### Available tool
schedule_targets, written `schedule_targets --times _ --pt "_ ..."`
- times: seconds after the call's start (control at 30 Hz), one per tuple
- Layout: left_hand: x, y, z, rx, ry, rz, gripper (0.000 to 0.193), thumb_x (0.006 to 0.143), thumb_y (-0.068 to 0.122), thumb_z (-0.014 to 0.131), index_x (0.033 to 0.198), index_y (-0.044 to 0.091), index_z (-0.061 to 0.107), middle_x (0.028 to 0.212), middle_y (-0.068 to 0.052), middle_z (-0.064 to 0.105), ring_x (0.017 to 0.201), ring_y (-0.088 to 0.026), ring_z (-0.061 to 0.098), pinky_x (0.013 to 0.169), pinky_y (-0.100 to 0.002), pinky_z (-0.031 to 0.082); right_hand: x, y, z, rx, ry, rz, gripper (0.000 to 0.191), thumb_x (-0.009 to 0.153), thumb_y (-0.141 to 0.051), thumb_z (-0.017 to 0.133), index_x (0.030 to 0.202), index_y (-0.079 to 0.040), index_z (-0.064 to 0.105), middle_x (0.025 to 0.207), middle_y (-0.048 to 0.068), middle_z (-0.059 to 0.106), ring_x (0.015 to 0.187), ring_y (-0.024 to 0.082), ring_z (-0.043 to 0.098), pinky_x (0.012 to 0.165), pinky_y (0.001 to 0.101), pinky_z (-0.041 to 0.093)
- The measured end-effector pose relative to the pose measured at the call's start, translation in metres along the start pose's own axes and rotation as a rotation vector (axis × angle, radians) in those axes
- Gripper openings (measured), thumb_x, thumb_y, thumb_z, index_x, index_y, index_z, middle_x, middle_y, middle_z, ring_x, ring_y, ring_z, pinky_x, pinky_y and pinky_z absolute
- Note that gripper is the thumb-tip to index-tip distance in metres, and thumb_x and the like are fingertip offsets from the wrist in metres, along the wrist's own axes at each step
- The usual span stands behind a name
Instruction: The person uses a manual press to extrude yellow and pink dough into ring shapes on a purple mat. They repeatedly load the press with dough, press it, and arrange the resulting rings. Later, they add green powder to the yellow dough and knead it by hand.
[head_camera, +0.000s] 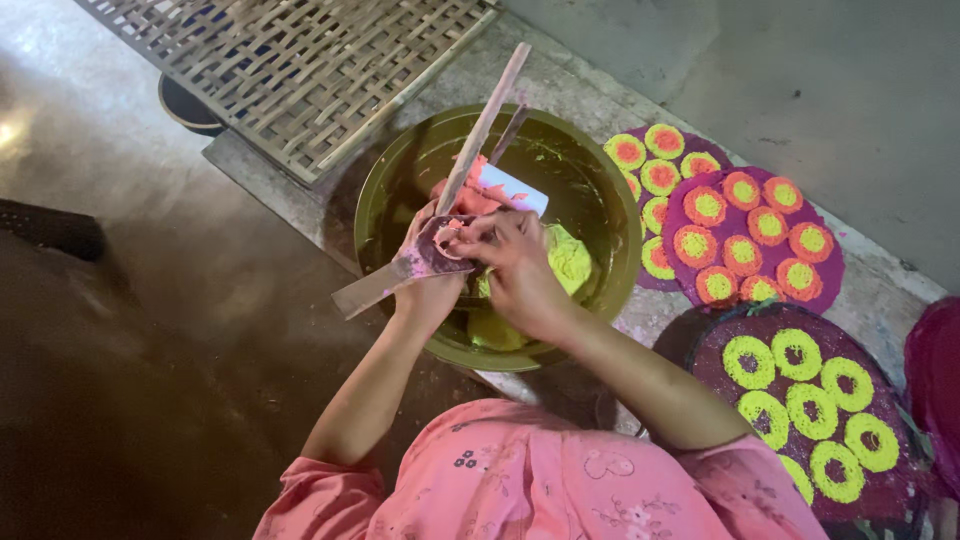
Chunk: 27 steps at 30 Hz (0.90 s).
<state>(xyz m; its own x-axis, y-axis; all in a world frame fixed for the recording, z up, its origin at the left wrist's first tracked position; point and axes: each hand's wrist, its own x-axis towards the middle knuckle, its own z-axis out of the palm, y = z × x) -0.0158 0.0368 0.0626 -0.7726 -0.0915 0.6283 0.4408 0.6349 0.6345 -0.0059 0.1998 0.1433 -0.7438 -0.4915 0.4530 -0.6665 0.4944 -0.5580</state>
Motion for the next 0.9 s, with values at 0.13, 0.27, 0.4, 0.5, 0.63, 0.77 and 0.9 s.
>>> schedule_targets --times 0.13,0.27,0.4,0.5,0.63,0.77,0.9 --pt "0.002 -0.02 -0.015 -0.359 0.036 -0.204 0.037 0.083 0.01 0.081 0.115 0.01 0.063 0.12 -0.008 0.065 0.108 -0.025 0.065 0.09 -0.035 0.055 0.022 0.014 0.003 0.08 0.144 -0.039 0.037 0.073 0.008 0.055 0.106 -0.008 0.062 0.118 0.017 0.054 0.117 0.032 0.051 0.102 0.0411 0.044" --pt "0.002 -0.055 -0.033 -0.226 0.127 -0.063 0.022 0.094 0.003 0.077 0.114 0.005 0.07 0.124 -0.011 0.064 0.114 -0.022 0.064 0.098 -0.036 0.053 0.073 0.087 0.0 -0.193 0.116 -0.088 0.033 0.085 0.004 0.06 0.116 0.0 0.071 0.119 0.017 0.058 0.115 0.036 0.056 0.102 0.0398 0.046" --pt "-0.004 -0.072 -0.031 -0.395 0.149 -0.243 0.024 0.091 0.003 0.075 0.113 0.001 0.065 0.122 -0.01 0.06 0.106 -0.018 0.061 0.089 -0.031 0.051 0.121 0.149 0.047 -1.022 -0.186 -0.31 0.028 0.087 -0.02 0.06 0.105 -0.006 0.076 0.111 0.012 0.069 0.112 0.027 0.063 0.106 0.0426 0.048" --pt "-0.008 -0.074 -0.028 -0.483 0.165 -0.292 0.031 0.093 0.004 0.074 0.121 0.001 0.06 0.114 -0.007 0.06 0.102 -0.016 0.06 0.091 -0.03 0.05 0.132 0.16 0.067 -1.019 -0.654 0.027 0.022 0.089 -0.024 0.061 0.098 -0.013 0.078 0.098 0.01 0.074 0.095 0.029 0.072 0.085 0.047 0.057" --pt "-0.01 -0.075 -0.027 -0.459 0.215 -0.224 0.027 0.096 0.0 0.069 0.121 0.0 0.059 0.119 -0.007 0.059 0.11 -0.016 0.058 0.097 -0.031 0.049 0.116 0.161 0.065 -0.845 -0.736 0.051 0.026 0.086 -0.034 0.068 0.089 -0.01 0.078 0.085 0.012 0.075 0.08 0.031 0.075 0.067 0.044 0.059" --pt "-0.01 -0.078 -0.027 -0.457 0.238 -0.31 0.032 0.092 0.001 0.07 0.122 0.001 0.058 0.114 -0.006 0.061 0.106 -0.014 0.06 0.094 -0.03 0.049 0.099 0.145 0.04 -0.816 -0.734 0.107 0.02 0.087 -0.026 0.067 0.084 -0.01 0.079 0.086 0.015 0.074 0.083 0.032 0.075 0.068 0.0434 0.059" --pt "-0.012 -0.081 -0.027 -0.475 0.2 -0.3 0.028 0.095 0.001 0.069 0.121 0.001 0.059 0.116 -0.006 0.061 0.108 -0.015 0.059 0.095 -0.03 0.05 0.102 0.146 0.028 -0.792 -0.563 0.079 0.012 0.079 -0.01 0.067 0.084 -0.01 0.077 0.084 0.016 0.075 0.08 0.034 0.075 0.065 0.0462 0.059"
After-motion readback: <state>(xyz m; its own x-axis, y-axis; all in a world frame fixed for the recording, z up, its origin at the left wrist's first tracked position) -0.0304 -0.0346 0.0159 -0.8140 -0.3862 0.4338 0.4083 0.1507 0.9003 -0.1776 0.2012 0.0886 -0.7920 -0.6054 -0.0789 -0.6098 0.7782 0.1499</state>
